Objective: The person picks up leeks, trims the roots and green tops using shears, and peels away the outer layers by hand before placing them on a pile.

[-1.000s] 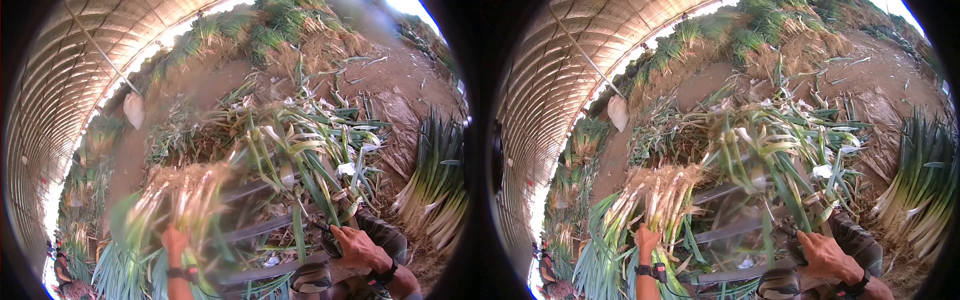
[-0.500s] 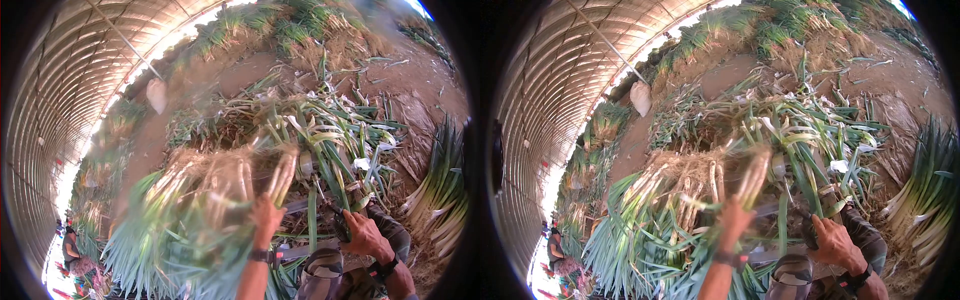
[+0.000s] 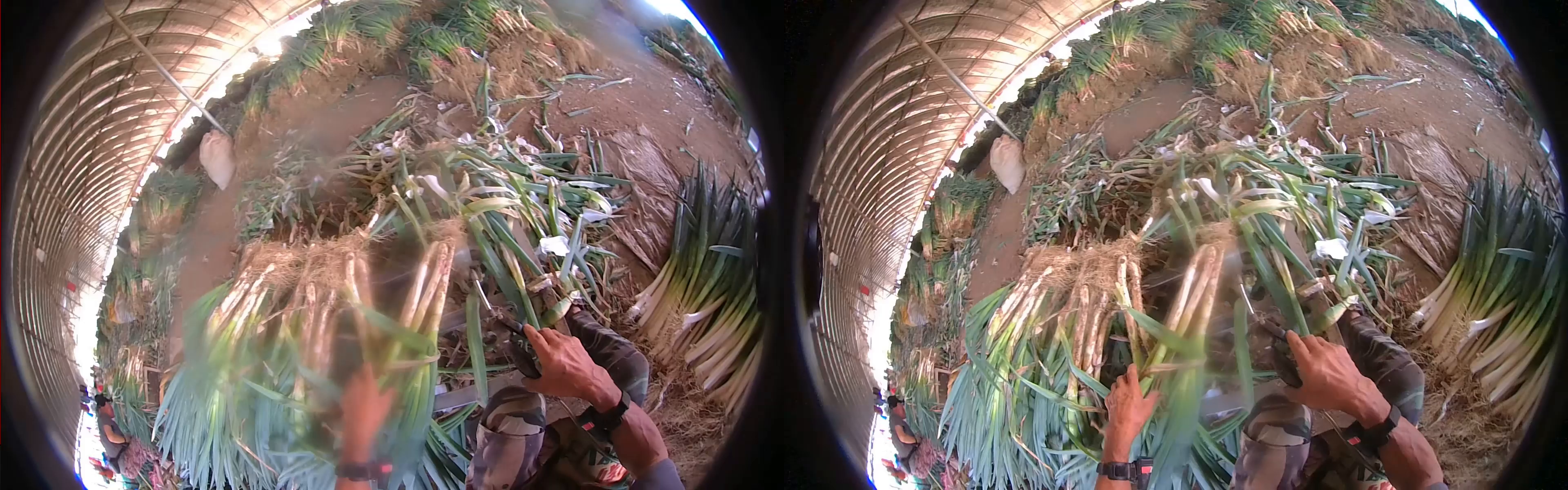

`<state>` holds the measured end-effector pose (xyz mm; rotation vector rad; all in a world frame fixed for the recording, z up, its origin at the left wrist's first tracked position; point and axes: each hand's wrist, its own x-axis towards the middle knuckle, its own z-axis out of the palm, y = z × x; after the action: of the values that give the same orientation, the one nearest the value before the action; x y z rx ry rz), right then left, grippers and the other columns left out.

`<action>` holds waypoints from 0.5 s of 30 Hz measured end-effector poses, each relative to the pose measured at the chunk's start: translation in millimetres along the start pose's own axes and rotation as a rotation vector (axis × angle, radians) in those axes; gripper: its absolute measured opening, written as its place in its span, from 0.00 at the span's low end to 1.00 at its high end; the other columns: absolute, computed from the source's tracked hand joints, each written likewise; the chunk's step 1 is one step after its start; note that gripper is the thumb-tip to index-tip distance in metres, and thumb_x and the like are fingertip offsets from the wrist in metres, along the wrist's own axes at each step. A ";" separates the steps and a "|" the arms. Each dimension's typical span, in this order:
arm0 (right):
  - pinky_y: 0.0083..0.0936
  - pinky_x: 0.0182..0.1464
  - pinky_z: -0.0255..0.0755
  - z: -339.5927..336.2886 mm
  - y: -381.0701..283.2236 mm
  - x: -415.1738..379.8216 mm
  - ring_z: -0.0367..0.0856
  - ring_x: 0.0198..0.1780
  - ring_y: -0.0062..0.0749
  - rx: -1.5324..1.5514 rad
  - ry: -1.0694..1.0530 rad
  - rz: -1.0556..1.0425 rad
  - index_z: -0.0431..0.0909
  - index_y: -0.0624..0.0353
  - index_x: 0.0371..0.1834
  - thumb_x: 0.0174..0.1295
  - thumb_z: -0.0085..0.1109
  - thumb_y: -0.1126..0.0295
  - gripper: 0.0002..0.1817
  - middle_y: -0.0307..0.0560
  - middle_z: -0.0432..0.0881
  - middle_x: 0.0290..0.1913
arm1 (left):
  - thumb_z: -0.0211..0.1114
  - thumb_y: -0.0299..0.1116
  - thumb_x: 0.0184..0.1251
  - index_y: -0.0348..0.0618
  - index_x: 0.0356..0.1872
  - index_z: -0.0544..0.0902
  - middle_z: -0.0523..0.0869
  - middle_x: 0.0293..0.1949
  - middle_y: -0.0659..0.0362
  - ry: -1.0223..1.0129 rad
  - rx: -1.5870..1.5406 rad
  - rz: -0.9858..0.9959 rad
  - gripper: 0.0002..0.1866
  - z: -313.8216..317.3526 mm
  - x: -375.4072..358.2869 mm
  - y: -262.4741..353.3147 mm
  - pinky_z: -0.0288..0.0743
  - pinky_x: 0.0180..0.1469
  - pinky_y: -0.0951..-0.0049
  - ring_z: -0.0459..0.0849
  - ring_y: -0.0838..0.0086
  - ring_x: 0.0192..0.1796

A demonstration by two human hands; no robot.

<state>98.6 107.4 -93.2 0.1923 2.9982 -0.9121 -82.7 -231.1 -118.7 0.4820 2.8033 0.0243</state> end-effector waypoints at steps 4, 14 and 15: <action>0.45 0.52 0.77 -0.5 0.4 -1.6 0.82 0.50 0.58 -0.003 -0.020 0.016 0.66 0.72 0.71 0.47 0.77 0.57 0.49 0.62 0.80 0.48 | 0.72 0.48 0.62 0.35 0.60 0.72 0.81 0.54 0.37 -0.077 -0.024 0.015 0.33 25.5 -6.4 19.7 0.77 0.54 0.43 0.85 0.40 0.52; 0.45 0.52 0.78 0.5 5.2 -9.9 0.82 0.49 0.59 -0.011 0.018 -0.017 0.66 0.73 0.70 0.47 0.76 0.57 0.48 0.63 0.81 0.48 | 0.77 0.59 0.54 0.35 0.64 0.72 0.77 0.62 0.37 0.148 -0.188 0.008 0.45 43.7 -13.5 1.2 0.71 0.65 0.49 0.76 0.46 0.66; 0.45 0.52 0.78 0.2 4.7 -10.1 0.82 0.49 0.59 -0.014 0.018 -0.020 0.66 0.73 0.70 0.47 0.75 0.57 0.48 0.63 0.81 0.48 | 0.77 0.59 0.54 0.35 0.65 0.71 0.78 0.61 0.36 0.068 -0.162 -0.023 0.46 34.9 -19.7 8.0 0.72 0.65 0.49 0.77 0.45 0.64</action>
<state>109.2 109.9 -95.5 0.1710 3.0275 -0.8960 -52.2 -231.1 -146.0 0.4172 2.8420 0.2659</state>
